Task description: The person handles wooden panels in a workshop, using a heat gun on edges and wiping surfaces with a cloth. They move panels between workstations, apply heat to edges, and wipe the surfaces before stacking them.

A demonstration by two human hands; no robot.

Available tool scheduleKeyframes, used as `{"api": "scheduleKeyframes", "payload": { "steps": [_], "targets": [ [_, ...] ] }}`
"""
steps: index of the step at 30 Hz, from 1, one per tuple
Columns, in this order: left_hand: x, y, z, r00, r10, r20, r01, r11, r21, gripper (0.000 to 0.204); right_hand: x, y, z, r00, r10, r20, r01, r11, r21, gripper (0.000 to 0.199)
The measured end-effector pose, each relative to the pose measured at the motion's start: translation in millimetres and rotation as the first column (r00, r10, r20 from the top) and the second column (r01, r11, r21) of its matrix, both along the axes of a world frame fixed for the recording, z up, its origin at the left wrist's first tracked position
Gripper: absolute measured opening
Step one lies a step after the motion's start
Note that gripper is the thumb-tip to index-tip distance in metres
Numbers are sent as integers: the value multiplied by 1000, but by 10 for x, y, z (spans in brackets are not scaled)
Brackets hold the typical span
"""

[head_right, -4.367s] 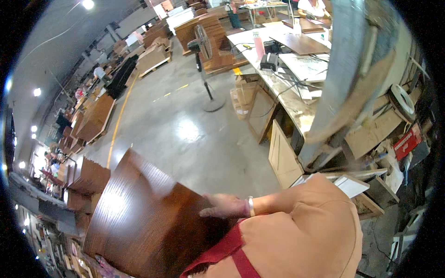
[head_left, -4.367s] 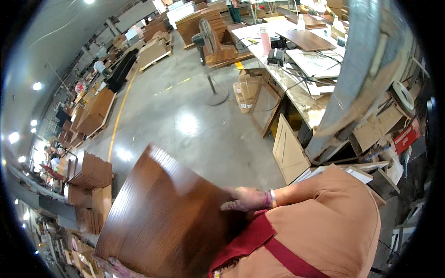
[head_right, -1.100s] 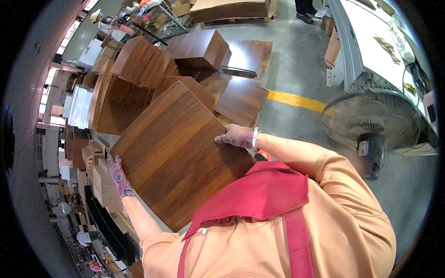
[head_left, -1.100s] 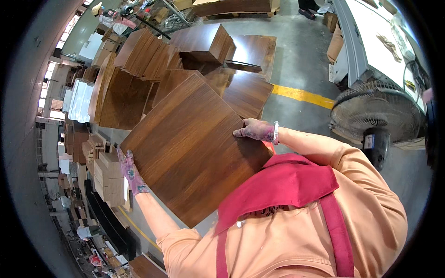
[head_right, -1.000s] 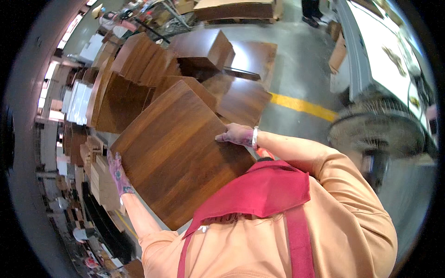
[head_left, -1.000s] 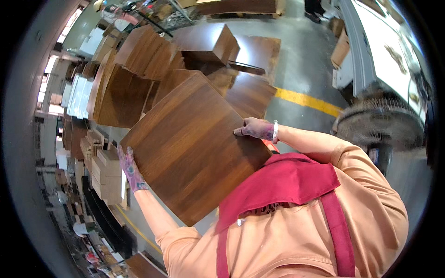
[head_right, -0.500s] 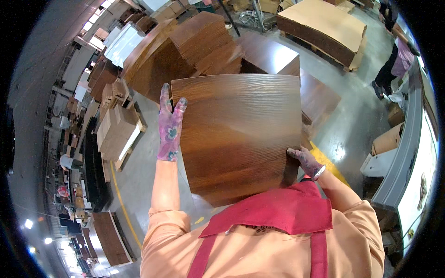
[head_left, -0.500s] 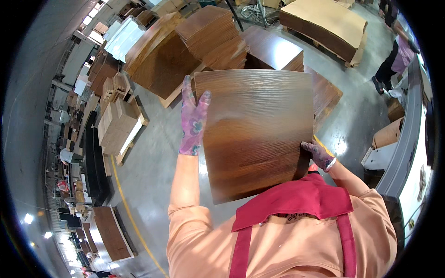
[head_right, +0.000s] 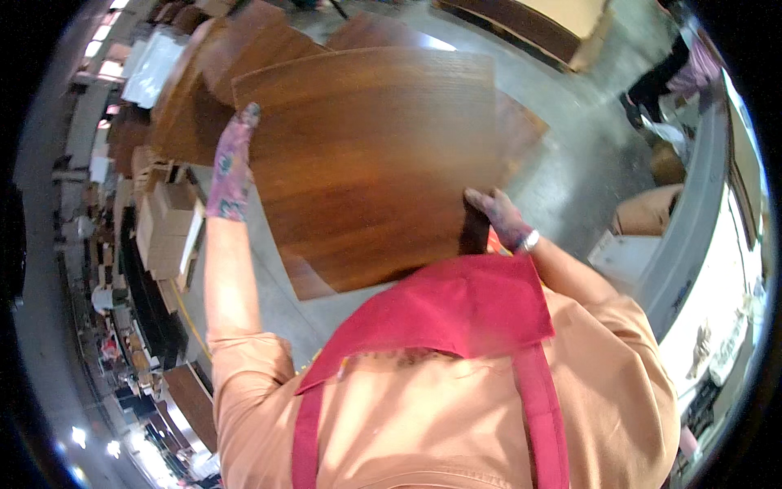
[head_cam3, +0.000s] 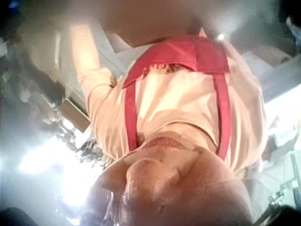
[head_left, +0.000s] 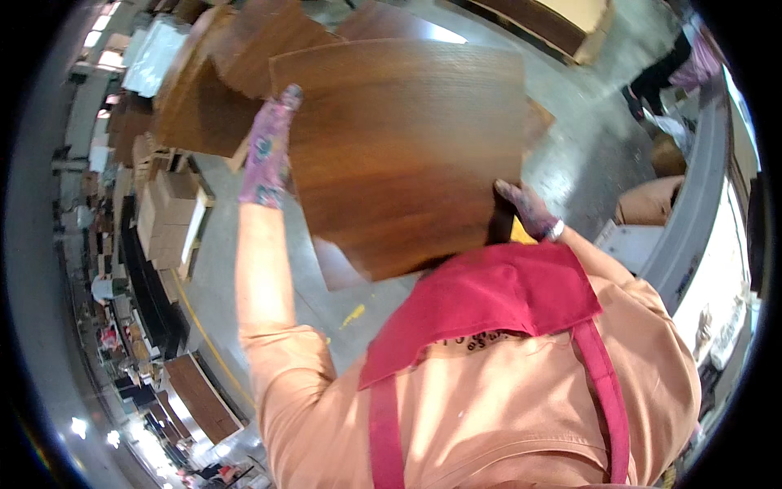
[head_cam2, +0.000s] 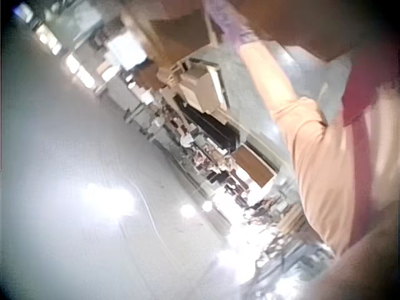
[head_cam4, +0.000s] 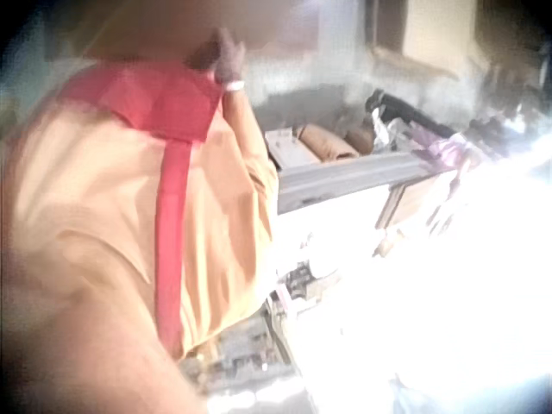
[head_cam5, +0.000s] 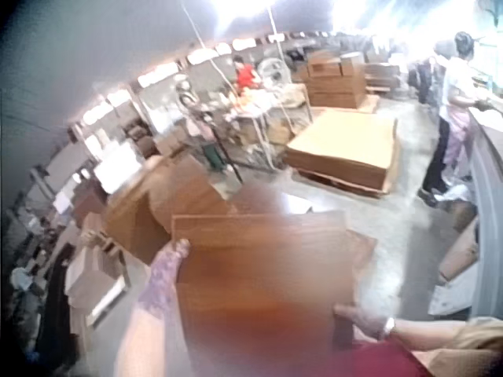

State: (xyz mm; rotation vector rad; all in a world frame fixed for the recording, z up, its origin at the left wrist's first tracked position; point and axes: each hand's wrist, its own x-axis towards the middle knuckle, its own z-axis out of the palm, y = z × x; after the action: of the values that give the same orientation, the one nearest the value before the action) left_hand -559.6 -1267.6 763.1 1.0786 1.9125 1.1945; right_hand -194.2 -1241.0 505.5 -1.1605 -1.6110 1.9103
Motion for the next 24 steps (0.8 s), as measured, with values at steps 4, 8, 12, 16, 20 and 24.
{"api": "scheduleKeyframes", "payload": {
  "steps": [4, 8, 12, 16, 20, 24],
  "targets": [
    [-195, 650, -582, 998, 55, 14, -55, 998, 41, 64, 204, 415, 257, 929, -365, -54, 339, 902, -267, 42],
    [114, 1270, -827, 999, -15, 28, 13, 996, 86, 43, 516, 784, 411, 860, -508, -48, 462, 815, -349, 34],
    [402, 1756, -884, 968, 20, 248, -31, 999, 37, 48, 981, 932, 127, 742, -661, -113, 627, 743, -234, 35],
    [1037, 2062, -764, 983, -75, 167, 69, 997, 44, 52, 1351, 930, 665, 572, -792, -214, 612, 586, -532, 25],
    [1804, 2518, -648, 923, -384, 20, 381, 921, 79, 47, 1951, 799, 629, 697, -705, -135, 662, 704, -257, 25],
    [1831, 3051, -464, 670, -682, -293, 742, 624, 244, 42, 2539, 1005, 915, 621, -780, -72, 767, 624, -151, 58]
  ]
}}
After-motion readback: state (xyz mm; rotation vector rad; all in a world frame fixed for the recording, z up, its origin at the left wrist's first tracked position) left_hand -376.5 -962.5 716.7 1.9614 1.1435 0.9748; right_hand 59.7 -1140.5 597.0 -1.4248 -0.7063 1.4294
